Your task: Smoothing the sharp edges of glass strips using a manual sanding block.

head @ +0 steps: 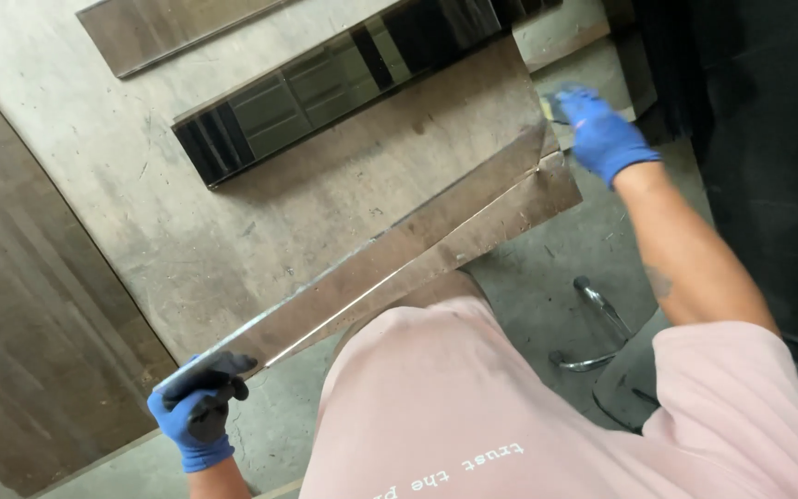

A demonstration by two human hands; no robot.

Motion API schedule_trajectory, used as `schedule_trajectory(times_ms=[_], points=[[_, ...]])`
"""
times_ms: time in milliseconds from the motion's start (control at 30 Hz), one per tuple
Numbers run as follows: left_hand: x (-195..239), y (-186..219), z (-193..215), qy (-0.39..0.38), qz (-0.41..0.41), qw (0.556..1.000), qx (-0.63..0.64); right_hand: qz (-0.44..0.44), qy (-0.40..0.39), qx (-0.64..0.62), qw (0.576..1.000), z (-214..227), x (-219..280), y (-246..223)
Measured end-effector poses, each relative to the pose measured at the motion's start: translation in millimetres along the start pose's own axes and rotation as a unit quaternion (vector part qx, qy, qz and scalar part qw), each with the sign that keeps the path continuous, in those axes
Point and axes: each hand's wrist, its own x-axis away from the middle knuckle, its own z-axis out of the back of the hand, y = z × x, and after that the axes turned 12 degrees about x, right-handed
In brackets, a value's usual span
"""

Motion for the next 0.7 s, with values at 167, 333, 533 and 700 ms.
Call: schedule_trajectory(times_ms=[167, 333, 533, 700], points=[[0, -11, 1, -0.007, -0.074, 0.991, -0.107, 0.026, 0.074, -0.067, 0.995, 49, 10, -36], [13, -22, 31, -0.038, -0.113, 0.989, -0.084, -0.148, -0.159, 0.025, 0.976, 60, 14, -17], [20, -20, 29, -0.014, -0.114, 0.979, -0.169, -0.114, -0.118, -0.166, 0.972, 88, 23, -73], [12, -13, 21, -0.06, -0.139, 0.967, -0.207, 0.004, 0.09, -0.348, 0.933, 109, 32, -49]])
